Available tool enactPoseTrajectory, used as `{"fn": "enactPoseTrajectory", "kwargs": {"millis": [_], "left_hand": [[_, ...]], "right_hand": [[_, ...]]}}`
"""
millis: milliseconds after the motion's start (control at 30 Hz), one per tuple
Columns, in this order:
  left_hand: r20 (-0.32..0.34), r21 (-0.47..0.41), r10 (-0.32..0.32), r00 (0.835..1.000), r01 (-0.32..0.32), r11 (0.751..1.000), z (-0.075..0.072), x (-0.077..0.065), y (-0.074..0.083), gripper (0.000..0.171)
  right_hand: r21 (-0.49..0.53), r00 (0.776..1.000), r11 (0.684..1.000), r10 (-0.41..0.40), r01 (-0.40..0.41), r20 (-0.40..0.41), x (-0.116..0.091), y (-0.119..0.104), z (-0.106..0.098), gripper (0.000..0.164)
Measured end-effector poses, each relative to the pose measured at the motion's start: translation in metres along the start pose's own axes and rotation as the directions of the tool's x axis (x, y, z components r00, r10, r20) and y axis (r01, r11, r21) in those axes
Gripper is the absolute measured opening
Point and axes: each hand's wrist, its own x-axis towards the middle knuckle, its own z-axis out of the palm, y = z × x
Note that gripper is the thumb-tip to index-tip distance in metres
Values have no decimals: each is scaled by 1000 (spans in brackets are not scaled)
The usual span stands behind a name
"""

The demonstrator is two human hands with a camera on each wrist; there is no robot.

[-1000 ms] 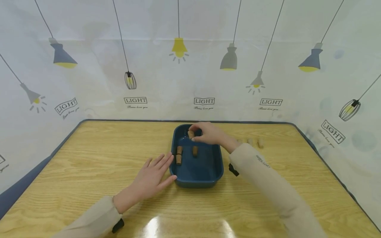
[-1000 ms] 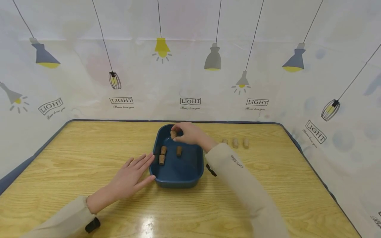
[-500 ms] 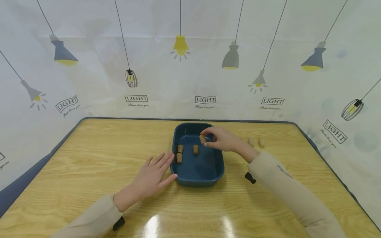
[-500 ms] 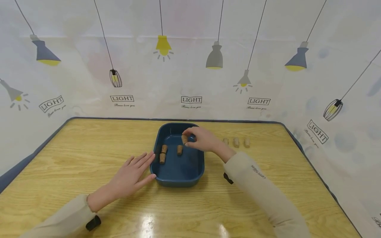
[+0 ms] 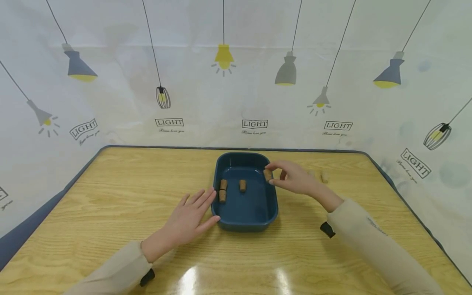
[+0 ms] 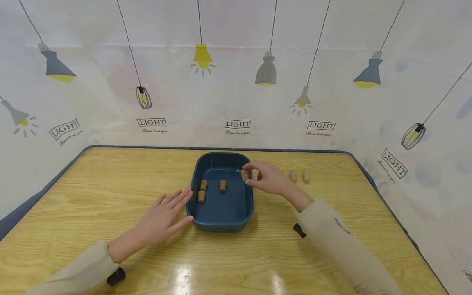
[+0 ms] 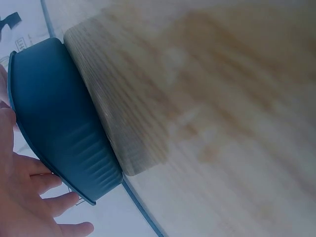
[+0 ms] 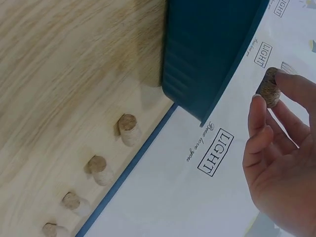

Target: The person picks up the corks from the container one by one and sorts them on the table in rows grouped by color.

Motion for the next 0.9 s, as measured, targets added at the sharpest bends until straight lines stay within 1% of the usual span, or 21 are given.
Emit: {"fn": "enactPoseTrajectory", "kwargs": {"millis": [133,267,400,533,733,833,900], "left_hand": [[0,4,-1,1000,1,1000,0,0,0,66],[-2,6,1,1000,-1,1000,0,0,0,66],[-1,3,1,1000,-1,1000,0,0,0,66],[6,1,0,1000,0,1000,-1,0,0,66],[13,7,-4,1000,3,1000,0,0,0,66],[14,4,-8,1000,8,1000,-1,0,0,66],[12,7,-8,1000,7,1000,-1,0,0,66]], "right_hand": [[-1,999,1000,2,-2,-33,-10,6,-2,39],[9,998,1000,-14,15,-65,-18,13,-2,39],[20,996,1000,-14,15,-84,-26,20,0,39],[13,996,1000,-11,13,-92,-34,29,4,39],[-9,993,999,-49,49,-106,-43,44,14,37],[12,995,999,-37,39,-98,-47,50,18,37],[45,997,999,-8,12,-80,-49,54,21,37]]}}
